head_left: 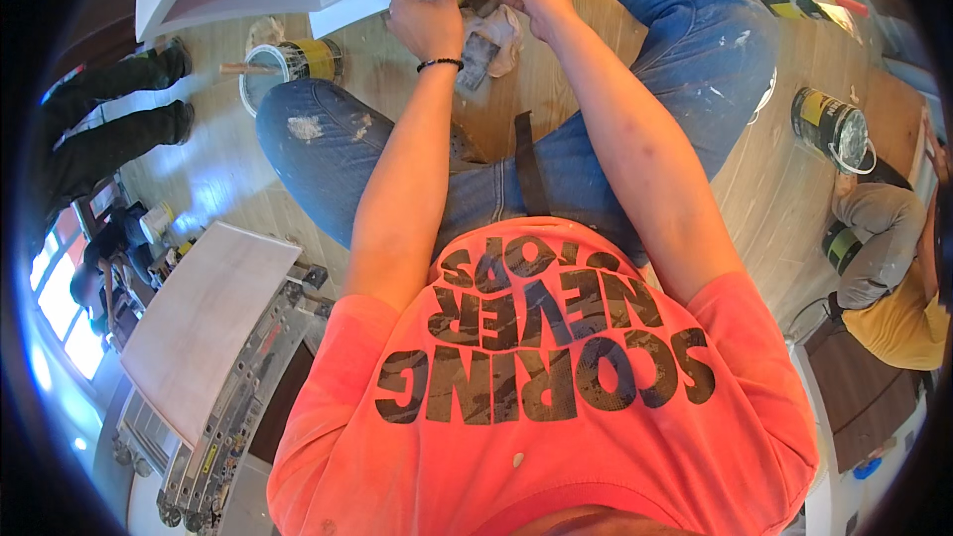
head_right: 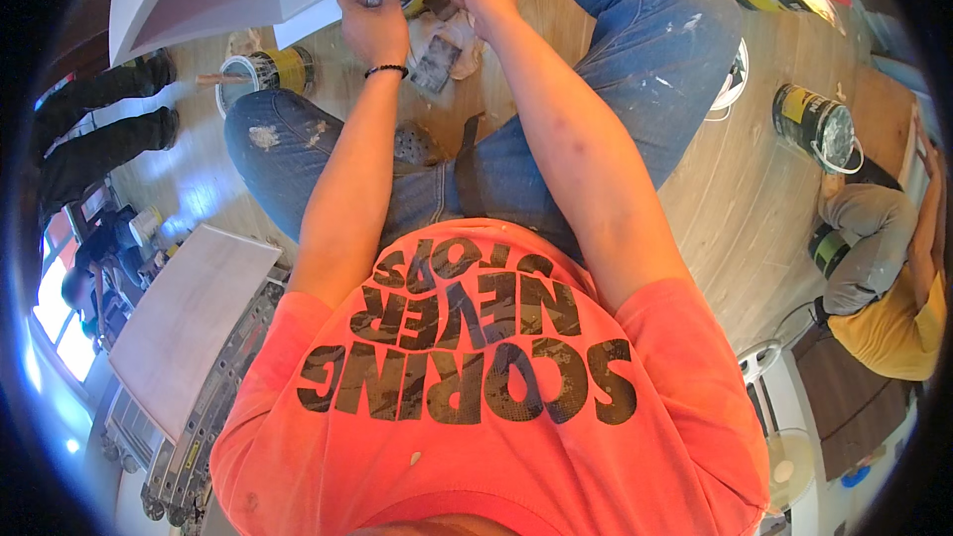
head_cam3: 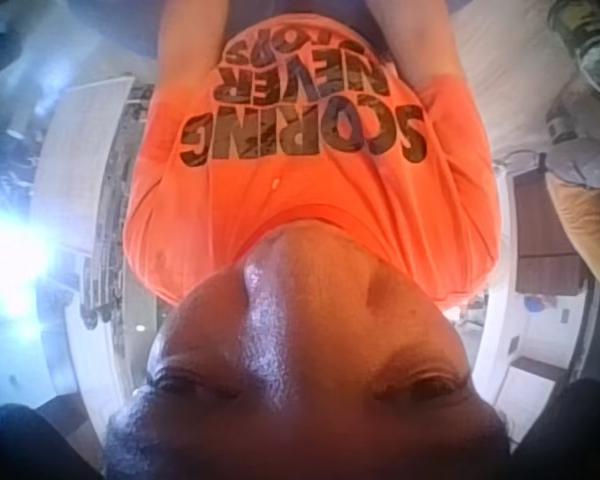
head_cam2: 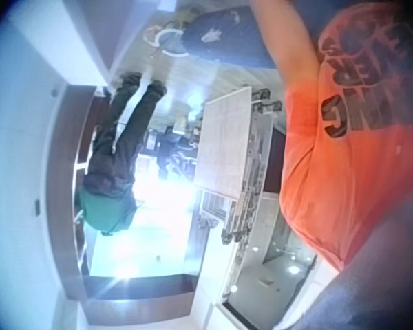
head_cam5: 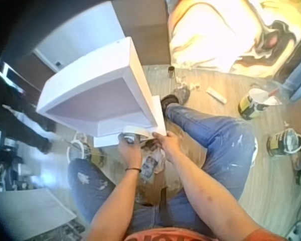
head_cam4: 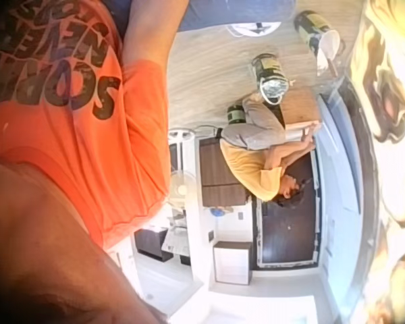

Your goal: The person is sitting on the floor applying white edge banding to the edges of a white cabinet. They carefully align and press the banding onto the edges, smoothing it down to ensure adhesion.

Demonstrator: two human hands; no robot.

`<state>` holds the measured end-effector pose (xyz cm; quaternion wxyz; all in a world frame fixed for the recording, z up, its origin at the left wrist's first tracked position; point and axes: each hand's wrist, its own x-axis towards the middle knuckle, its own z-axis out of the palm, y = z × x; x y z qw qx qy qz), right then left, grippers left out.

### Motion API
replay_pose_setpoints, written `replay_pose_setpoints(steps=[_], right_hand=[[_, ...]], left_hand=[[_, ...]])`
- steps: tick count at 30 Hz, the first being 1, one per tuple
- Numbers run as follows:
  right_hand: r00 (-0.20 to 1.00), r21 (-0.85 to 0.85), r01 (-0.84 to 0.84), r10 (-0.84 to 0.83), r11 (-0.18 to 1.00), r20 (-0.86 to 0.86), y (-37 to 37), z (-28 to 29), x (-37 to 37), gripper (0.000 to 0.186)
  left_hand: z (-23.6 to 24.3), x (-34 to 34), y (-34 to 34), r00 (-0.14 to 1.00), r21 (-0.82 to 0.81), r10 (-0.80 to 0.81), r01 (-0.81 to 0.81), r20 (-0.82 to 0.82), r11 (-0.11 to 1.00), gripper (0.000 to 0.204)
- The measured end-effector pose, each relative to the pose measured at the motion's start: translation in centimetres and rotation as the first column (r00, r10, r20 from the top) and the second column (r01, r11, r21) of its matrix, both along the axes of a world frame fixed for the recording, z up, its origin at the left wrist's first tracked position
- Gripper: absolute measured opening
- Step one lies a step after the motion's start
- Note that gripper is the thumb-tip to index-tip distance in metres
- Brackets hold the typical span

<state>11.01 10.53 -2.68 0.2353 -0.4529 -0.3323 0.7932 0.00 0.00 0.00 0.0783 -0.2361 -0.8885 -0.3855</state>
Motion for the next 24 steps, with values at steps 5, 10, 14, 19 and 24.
replay_pose_setpoints(steps=[5,10,14,19,24], right_hand=[[1.0,-0.055,0.014,-0.014,0.998,-0.003,0.2,0.4,0.5,0.042],[1.0,-0.099,-0.008,0.008,0.995,0.0,0.7,0.5,0.6,0.043],[0.998,-0.103,-0.056,0.056,0.993,-0.002,0.9,0.3,0.5,0.041],[0.998,-0.069,-0.055,0.057,0.996,0.035,1.0,0.4,1.0,0.038],[0.997,0.017,-0.053,0.052,0.998,0.049,0.5,0.6,0.8,0.037]], left_hand=[[-0.7,-0.9,-0.2,0.983,0.192,-0.011,-0.025,0.184,0.981,0.031],[-0.1,-1.1,-0.8,0.981,0.196,-0.012,-0.027,0.196,0.98,0.023],[-1.7,-1.6,-1.4,0.968,0.382,-0.018,-0.082,0.25,0.92,0.022],[1.2,0.4,-0.1,0.819,0.627,-0.09,-0.357,0.566,0.692,0.017],[1.4,0.4,-0.4,0.664,0.614,-0.181,-0.506,0.726,0.606,0.018]])
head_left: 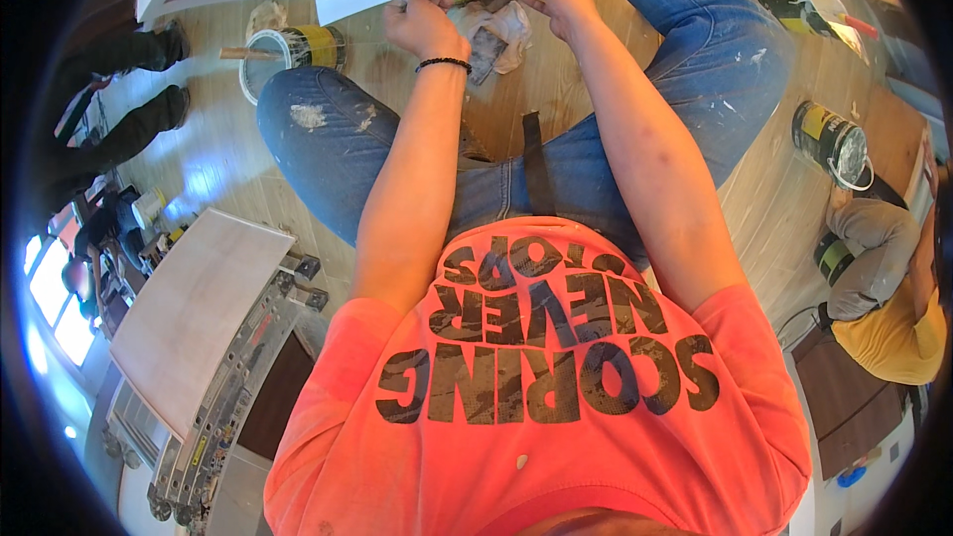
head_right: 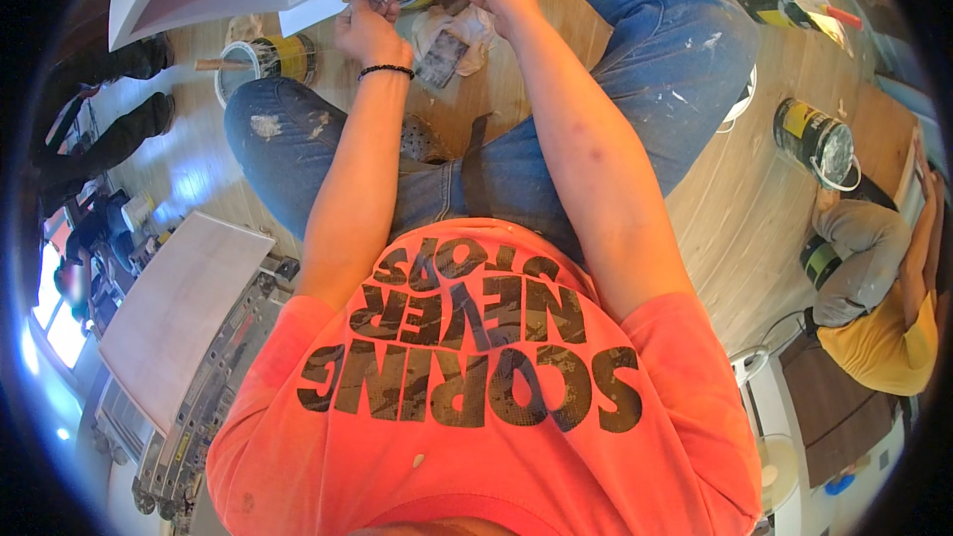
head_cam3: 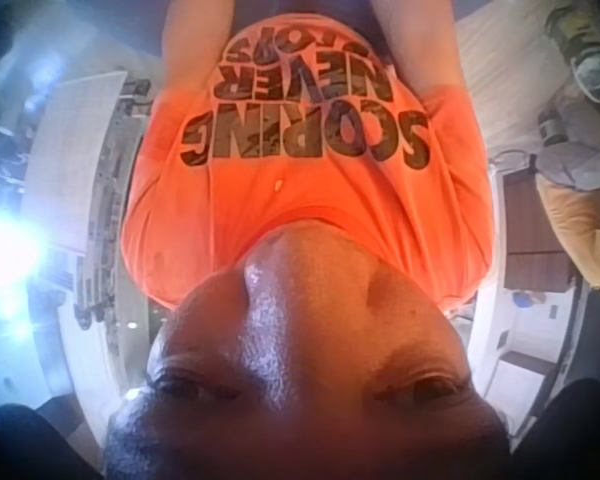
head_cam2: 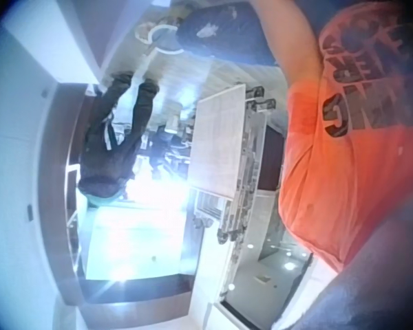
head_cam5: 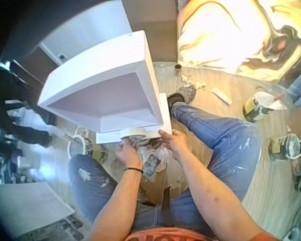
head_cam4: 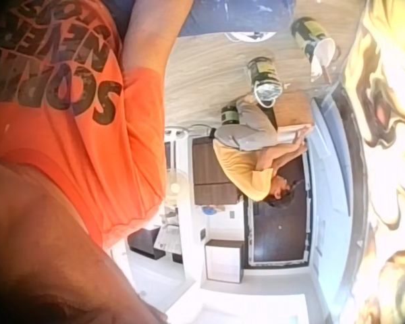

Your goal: The person is sitting on the floor applying white edge banding to the edges of a white cabinet. They carefully align and press the banding onto the edges, smoothing it down to ensure adhesion.

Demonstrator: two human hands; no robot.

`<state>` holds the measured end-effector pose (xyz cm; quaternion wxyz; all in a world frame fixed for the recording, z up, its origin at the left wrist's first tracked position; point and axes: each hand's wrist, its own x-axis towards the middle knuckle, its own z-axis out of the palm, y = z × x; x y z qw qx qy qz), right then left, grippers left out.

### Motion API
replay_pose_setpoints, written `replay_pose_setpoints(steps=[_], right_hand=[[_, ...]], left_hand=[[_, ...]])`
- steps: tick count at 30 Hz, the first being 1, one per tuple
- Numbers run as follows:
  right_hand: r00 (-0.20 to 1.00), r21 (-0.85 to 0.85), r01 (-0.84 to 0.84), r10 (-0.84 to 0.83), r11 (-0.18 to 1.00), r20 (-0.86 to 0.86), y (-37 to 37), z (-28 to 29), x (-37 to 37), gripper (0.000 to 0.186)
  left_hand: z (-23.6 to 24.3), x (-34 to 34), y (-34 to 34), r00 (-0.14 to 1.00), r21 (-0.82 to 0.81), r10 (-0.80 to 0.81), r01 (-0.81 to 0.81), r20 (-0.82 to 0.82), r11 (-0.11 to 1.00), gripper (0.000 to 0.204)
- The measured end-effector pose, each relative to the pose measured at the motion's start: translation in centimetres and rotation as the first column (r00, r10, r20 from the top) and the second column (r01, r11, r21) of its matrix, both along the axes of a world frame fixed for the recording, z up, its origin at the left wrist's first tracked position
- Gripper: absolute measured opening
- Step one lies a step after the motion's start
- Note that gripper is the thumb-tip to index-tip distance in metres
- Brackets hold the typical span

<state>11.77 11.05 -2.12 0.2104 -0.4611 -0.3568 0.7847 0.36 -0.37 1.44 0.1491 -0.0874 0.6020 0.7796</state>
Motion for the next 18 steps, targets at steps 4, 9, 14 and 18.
replay_pose_setpoints(steps=[4,9,14,18], right_hand=[[1.0,0.047,0.007,-0.007,0.999,0.014,-0.2,-0.2,0.0,0.04],[1.0,0.071,0.015,-0.015,0.997,0.012,-0.3,0.0,-0.1,0.043],[1.0,0.067,0.014,-0.015,0.998,0.019,-0.1,-0.1,0.2,0.044],[0.999,-0.023,0.007,-0.006,1.0,0.051,-0.3,0.8,0.3,0.042]], left_hand=[[-0.2,0.7,0.4,1.0,0.105,0.013,-0.011,-0.011,0.994,0.022],[-0.3,2.2,0.7,0.833,-0.196,-0.197,0.109,-0.517,0.974,0.026],[1.3,3.4,1.1,0.566,-0.593,-0.481,-0.017,-0.669,0.805,0.034],[-0.1,1.5,1.2,0.535,-0.718,-0.563,-0.127,-0.63,0.684,0.037]])
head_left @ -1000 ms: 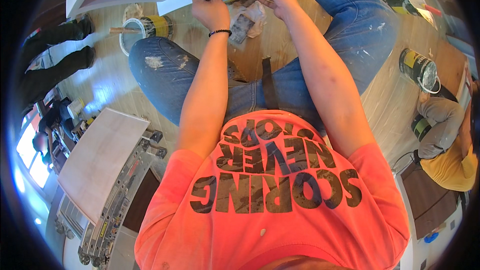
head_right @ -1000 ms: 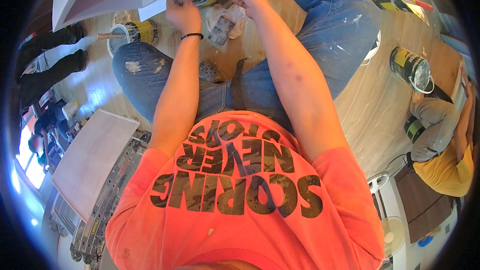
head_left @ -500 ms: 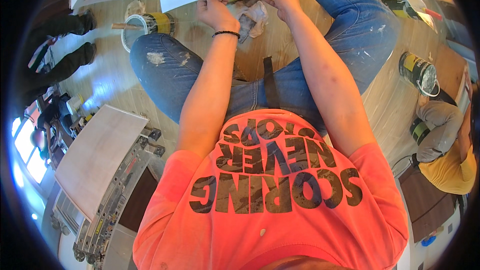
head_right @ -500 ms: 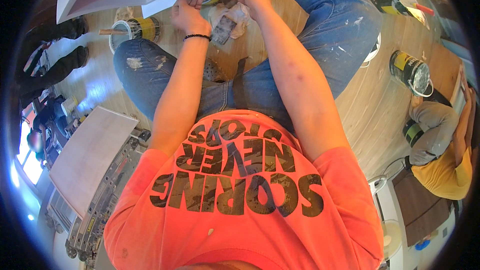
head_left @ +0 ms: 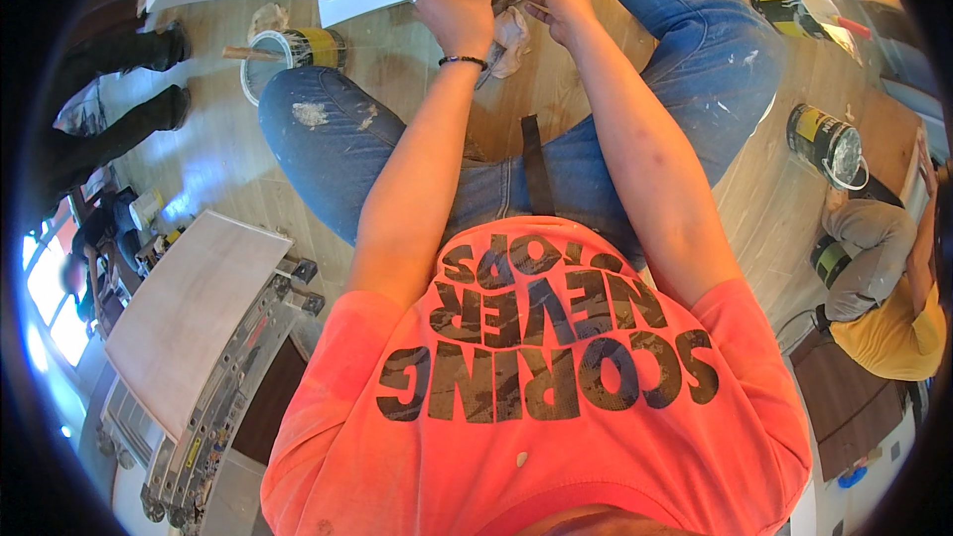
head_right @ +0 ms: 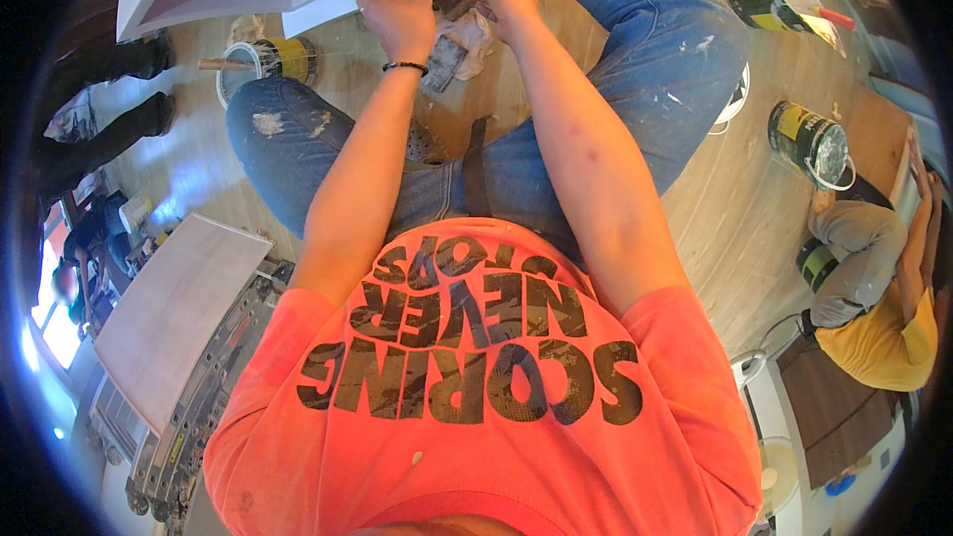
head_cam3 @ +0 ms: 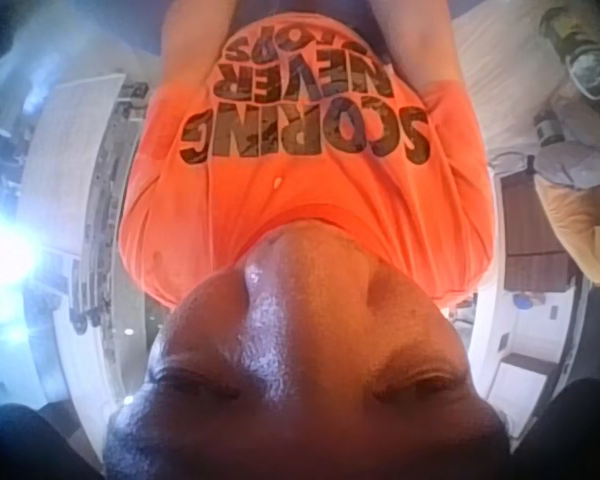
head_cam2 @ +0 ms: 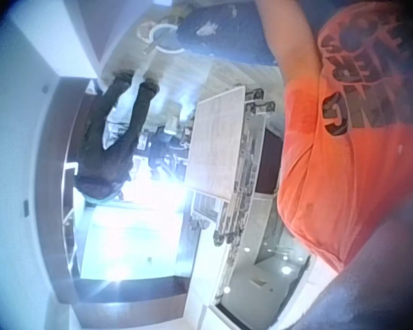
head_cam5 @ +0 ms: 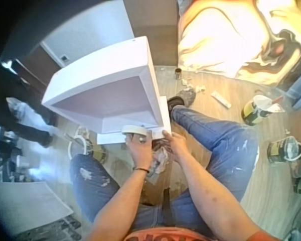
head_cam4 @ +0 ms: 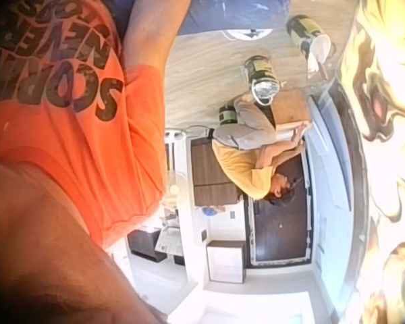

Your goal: The person is sitting on the floor applying white edge banding to the edges of a white cabinet. They carefully align and press the banding onto the edges, smoothing it down to ensure adhesion.

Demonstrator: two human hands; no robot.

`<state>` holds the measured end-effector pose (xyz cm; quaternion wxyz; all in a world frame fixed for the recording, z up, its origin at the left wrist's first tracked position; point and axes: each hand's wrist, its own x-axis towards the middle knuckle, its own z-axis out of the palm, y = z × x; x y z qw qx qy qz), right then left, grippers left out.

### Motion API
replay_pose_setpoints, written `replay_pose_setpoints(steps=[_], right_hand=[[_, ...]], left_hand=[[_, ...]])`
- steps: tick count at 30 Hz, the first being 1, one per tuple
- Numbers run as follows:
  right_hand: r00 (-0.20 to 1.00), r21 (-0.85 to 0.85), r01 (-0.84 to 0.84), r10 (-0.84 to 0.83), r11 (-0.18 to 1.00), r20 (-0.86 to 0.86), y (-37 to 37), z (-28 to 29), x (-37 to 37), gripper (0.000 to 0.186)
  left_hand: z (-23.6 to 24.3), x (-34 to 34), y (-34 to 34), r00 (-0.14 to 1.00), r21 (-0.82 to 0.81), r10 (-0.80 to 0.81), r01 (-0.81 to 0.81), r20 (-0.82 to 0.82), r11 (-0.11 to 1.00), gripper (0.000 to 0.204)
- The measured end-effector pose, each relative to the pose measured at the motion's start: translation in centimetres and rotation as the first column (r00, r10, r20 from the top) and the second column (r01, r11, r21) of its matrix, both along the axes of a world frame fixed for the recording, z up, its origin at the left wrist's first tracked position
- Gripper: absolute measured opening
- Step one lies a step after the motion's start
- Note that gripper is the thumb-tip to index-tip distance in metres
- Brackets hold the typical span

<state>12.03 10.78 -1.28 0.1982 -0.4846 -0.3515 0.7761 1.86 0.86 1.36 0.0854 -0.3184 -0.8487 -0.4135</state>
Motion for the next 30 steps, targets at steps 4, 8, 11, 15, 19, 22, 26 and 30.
replay_pose_setpoints(steps=[4,8,11,15,19,22,26,30], right_hand=[[0.999,-0.021,-0.039,0.04,0.999,0.035,0.4,0.3,0.5,0.048],[0.994,-0.002,-0.06,0.06,0.998,0.096,0.6,0.5,0.5,0.056],[0.991,0.035,-0.078,0.074,0.996,0.11,0.6,0.5,0.6,0.059],[0.991,0.078,-0.072,0.062,0.994,0.118,0.8,0.1,0.6,0.056],[0.994,0.106,-0.051,0.041,0.993,0.097,0.8,0.1,0.6,0.055],[0.994,0.135,-0.042,0.028,0.99,0.102,0.8,-0.3,0.6,0.054],[0.994,0.164,0.022,-0.04,0.986,0.106,0.5,0.6,0.2,0.051],[0.994,0.158,0.016,-0.033,0.987,0.106,0.5,1.0,0.2,0.051]], left_hand=[[-1.2,-1.0,-0.3,0.998,-0.076,-0.038,0.034,-0.046,0.996,0.038],[-2.0,-1.2,-0.5,0.994,-0.057,-0.078,0.073,-0.079,0.996,0.037],[-3.2,-1.7,-0.4,0.97,-0.025,-0.084,0.081,-0.227,0.996,0.038],[-3.9,-1.8,-0.7,0.96,-0.084,-0.09,0.07,-0.266,0.994,0.038],[-3.7,-1.7,-0.8,0.953,-0.119,-0.1,0.068,-0.287,0.991,0.036],[-3.5,-1.7,-0.7,0.94,-0.137,-0.117,0.076,-0.321,0.988,0.034],[-3.6,-1.7,-0.8,0.93,-0.176,-0.108,0.048,-0.351,0.983,0.033],[-3.7,-1.8,-0.8,0.927,-0.184,-0.115,0.052,-0.356,0.982,0.034]])
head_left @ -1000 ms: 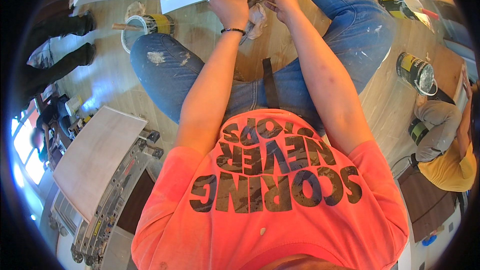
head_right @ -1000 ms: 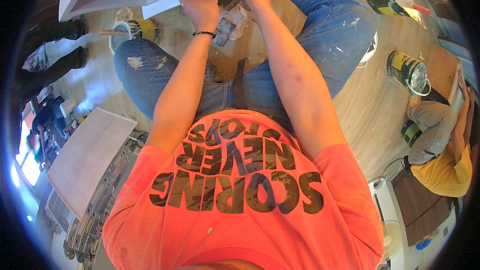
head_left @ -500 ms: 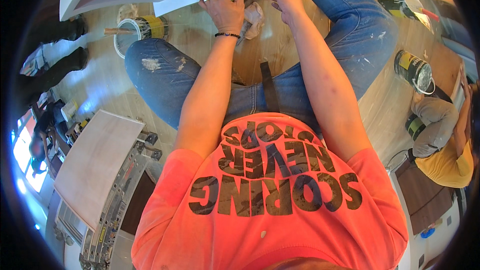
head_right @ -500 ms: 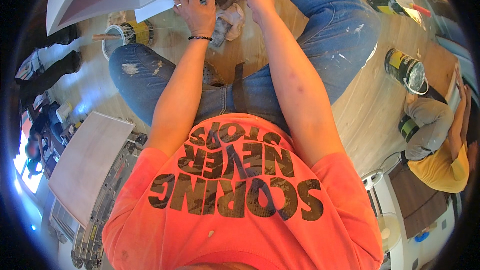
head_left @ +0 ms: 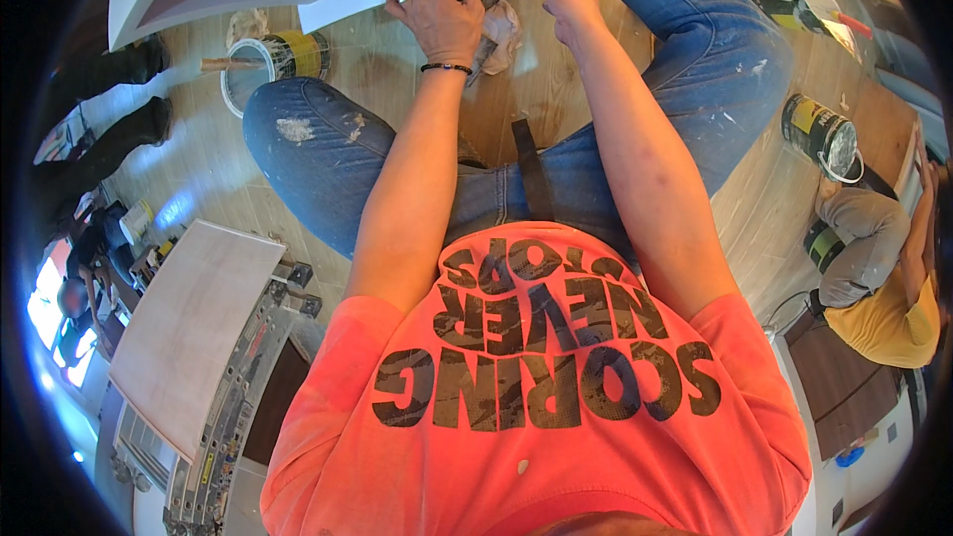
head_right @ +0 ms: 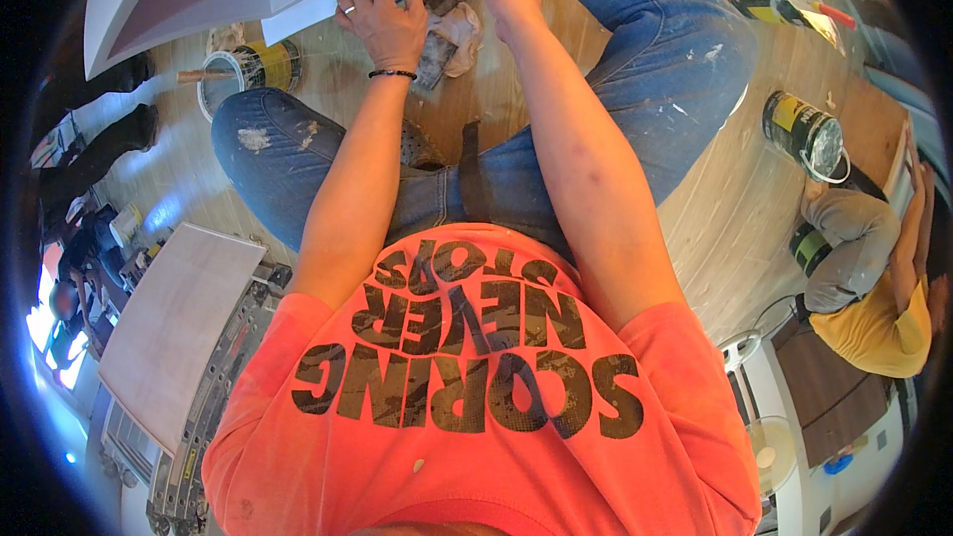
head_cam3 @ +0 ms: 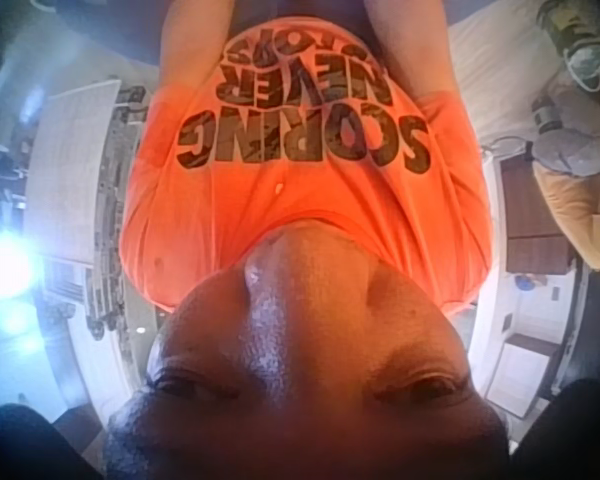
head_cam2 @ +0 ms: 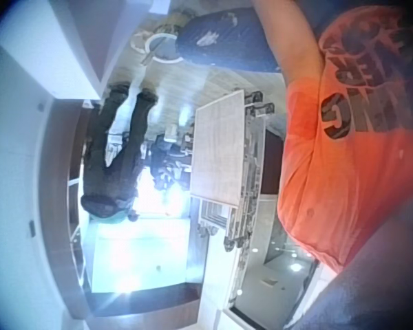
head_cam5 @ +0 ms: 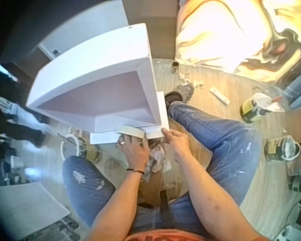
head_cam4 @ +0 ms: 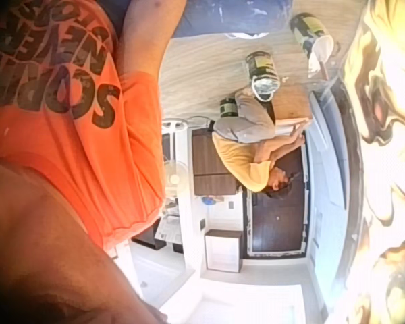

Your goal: The person is sitting on the floor applying white edge banding to the edges of a white cabinet. They carefully align and press the banding onto the edges, smoothing it down to ensure adhesion.

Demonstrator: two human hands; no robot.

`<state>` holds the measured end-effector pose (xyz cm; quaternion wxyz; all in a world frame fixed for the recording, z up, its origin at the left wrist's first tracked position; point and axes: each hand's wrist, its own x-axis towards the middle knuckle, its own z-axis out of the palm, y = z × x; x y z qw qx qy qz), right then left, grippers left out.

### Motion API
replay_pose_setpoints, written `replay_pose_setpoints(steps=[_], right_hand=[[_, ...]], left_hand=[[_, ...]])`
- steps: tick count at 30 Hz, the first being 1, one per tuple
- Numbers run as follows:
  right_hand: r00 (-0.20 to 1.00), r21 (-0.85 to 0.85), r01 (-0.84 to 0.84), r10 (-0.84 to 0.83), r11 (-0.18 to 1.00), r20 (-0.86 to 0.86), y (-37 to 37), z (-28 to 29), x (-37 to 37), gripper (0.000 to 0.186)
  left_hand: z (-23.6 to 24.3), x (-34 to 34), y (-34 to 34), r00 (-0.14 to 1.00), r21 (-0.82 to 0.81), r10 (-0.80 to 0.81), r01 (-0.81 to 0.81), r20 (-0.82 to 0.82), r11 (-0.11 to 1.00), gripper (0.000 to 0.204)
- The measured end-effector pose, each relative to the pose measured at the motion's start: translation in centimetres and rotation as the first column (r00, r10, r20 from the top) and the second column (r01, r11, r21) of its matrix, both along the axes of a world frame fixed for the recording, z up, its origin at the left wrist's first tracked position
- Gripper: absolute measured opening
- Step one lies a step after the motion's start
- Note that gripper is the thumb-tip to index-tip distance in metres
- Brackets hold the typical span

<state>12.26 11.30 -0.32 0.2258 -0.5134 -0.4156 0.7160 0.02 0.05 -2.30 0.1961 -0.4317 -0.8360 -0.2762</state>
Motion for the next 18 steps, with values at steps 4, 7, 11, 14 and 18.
replay_pose_setpoints(steps=[4,7,11,14,18], right_hand=[[1.0,0.0,0.009,-0.009,1.0,-0.001,0.0,0.0,0.1,0.051],[1.0,-0.004,0.014,-0.014,1.0,0.006,-0.1,0.5,0.0,0.049],[1.0,-0.011,0.023,-0.023,1.0,-0.006,0.0,0.2,-0.1,0.047],[0.999,-0.009,0.033,-0.033,0.999,-0.04,0.1,-0.5,-0.2,0.047],[0.998,-0.018,0.037,-0.038,0.999,-0.045,-0.1,-0.3,-0.3,0.046]], left_hand=[[0.1,0.1,0.0,1.0,0.001,0.002,-0.002,0.009,1.0,0.035],[0.0,0.0,0.0,1.0,0.003,0.002,-0.002,0.008,1.0,0.035],[0.0,-0.1,0.0,1.0,0.007,-0.006,0.006,0.01,1.0,0.035],[-0.1,-0.1,0.1,1.0,0.02,-0.007,0.007,-0.009,1.0,0.034],[-0.3,-0.1,-0.1,1.0,-0.008,0.005,-0.005,0.005,1.0,0.034]])
